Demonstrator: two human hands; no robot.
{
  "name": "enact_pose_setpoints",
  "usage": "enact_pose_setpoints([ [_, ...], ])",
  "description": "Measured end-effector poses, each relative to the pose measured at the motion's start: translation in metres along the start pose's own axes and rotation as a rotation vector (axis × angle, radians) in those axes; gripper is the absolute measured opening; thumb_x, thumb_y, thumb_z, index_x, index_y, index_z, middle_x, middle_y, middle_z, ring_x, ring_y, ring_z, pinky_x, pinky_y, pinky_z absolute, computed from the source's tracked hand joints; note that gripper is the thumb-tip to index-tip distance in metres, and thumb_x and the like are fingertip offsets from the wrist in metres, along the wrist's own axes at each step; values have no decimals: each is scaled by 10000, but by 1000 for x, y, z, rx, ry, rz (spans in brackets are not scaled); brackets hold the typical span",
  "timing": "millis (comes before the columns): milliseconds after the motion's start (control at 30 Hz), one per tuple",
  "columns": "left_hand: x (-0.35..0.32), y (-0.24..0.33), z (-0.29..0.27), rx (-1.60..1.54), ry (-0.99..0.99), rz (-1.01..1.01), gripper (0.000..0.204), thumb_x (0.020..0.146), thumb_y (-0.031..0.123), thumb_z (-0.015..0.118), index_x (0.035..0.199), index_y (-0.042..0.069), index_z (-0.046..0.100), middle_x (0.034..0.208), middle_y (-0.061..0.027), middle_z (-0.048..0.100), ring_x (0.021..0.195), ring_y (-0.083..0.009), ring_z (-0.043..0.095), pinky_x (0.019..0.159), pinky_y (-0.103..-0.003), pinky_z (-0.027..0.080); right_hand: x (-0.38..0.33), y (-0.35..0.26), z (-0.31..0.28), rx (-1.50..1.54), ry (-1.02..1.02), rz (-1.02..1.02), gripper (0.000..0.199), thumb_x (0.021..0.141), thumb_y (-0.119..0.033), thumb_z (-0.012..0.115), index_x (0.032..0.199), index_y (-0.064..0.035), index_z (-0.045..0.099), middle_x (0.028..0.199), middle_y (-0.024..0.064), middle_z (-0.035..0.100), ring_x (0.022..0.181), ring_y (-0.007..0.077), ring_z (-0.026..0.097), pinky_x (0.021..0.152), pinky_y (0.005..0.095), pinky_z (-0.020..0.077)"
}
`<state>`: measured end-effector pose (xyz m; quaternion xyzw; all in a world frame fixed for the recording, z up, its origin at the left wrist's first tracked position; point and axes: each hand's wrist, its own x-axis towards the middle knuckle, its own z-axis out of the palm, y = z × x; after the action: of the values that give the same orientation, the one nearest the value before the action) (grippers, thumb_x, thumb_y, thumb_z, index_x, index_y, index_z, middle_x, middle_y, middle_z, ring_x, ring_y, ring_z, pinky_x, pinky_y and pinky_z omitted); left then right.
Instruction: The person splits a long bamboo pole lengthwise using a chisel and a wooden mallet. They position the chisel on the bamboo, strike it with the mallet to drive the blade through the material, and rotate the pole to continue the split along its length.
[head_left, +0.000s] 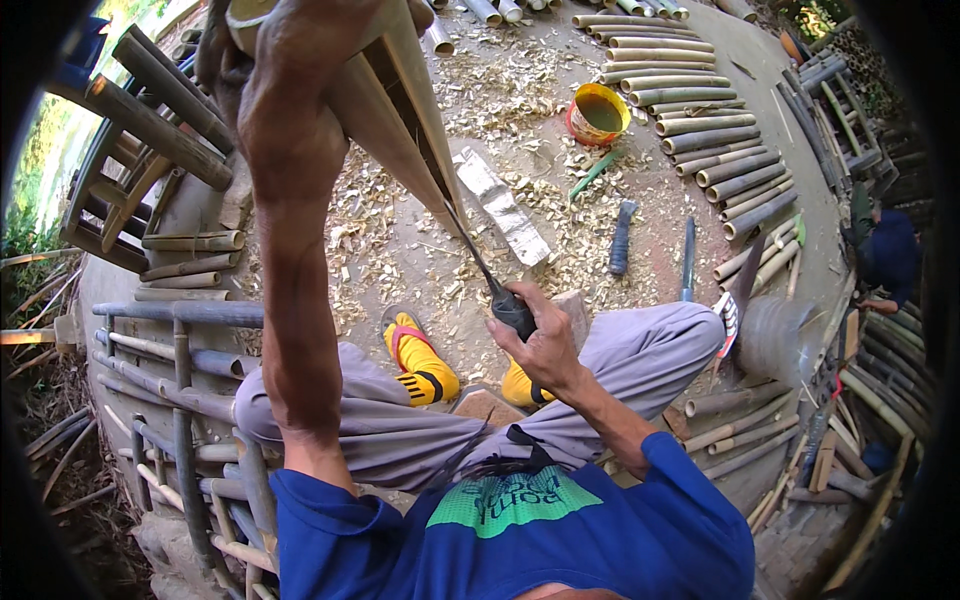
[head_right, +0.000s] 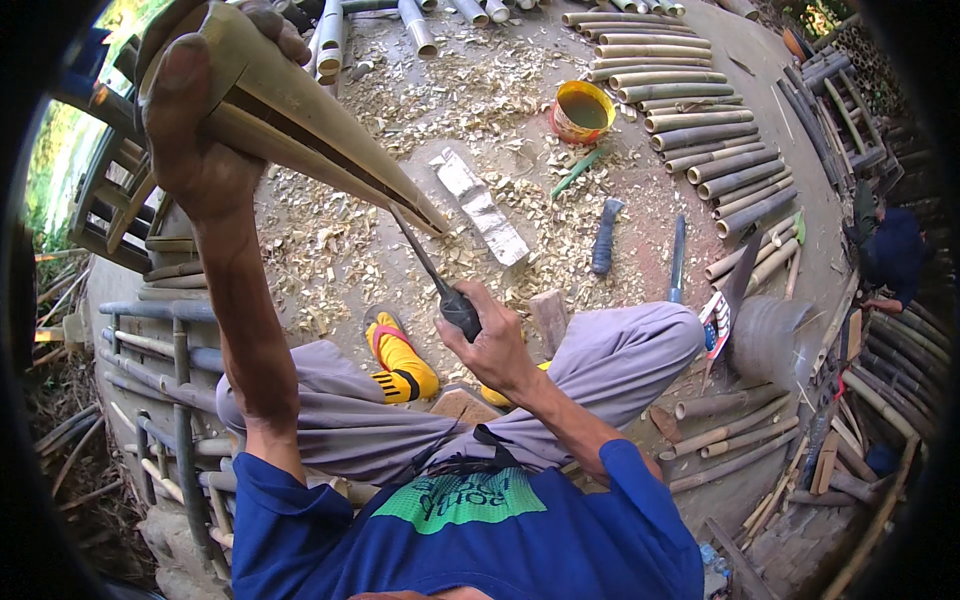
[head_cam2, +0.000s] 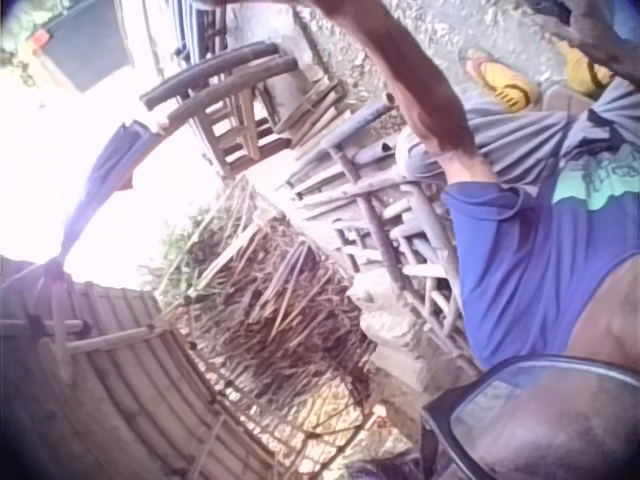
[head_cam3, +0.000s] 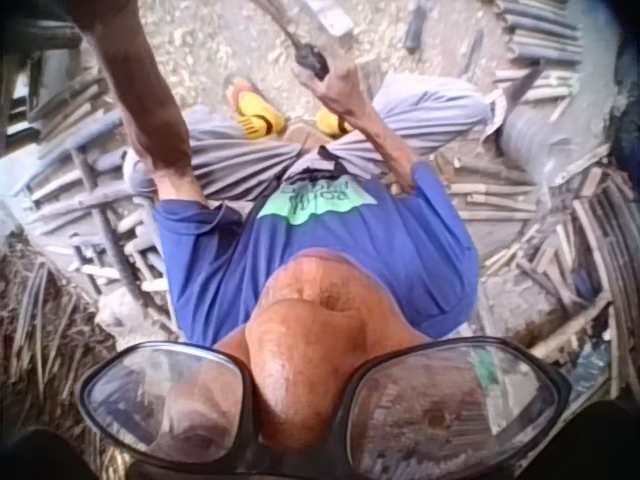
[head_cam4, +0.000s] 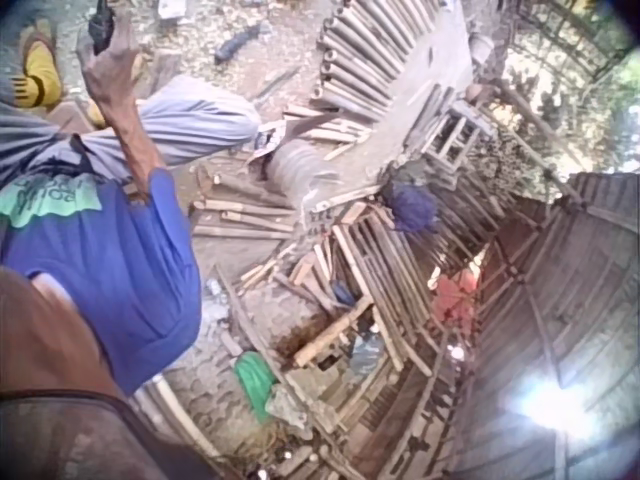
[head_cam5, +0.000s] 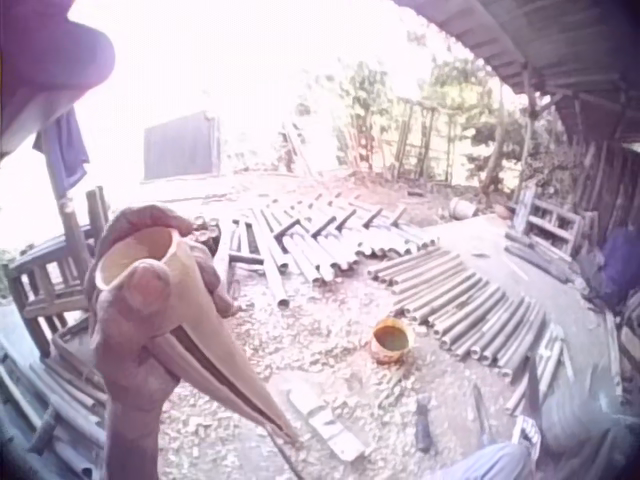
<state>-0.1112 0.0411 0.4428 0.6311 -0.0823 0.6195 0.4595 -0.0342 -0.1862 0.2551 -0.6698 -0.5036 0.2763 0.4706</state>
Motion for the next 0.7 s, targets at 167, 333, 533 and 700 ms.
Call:
enact_pose_setpoints([
  [167,-5,7,2,56,48,-94,554,784,367,576,1136,-40,444,801,-153,585,695,-233,616,612,-322,535,14,-8,-7,-53,-5,-51,355,830,-173,651,1114,-9,516,790,131,611,691,188,620,599,298,483],
  [333,-10,13,-13,243,101,-206,470,863,318,464,1149,-54,478,896,-200,576,799,-277,590,757,-392,494,37,-45,-10,-39,20,-233,385,856,-224,625,1148,-7,497,787,158,610,688,257,626,629,354,495],
  [533,-6,9,-16,238,-23,-135,444,889,295,424,1144,-65,473,864,-212,571,770,-289,588,725,-406,494,38,50,-2,-192,-175,54,353,886,-262,588,1122,-15,498,732,177,605,670,292,636,601,378,484],
  [700,-8,12,-9,293,45,-176,466,885,321,423,1153,-58,470,871,-216,571,777,-294,585,736,-417,489,42,-28,-4,18,-27,-179,371,895,-284,575,1131,-10,491,752,174,592,646,302,618,598,369,480],
])
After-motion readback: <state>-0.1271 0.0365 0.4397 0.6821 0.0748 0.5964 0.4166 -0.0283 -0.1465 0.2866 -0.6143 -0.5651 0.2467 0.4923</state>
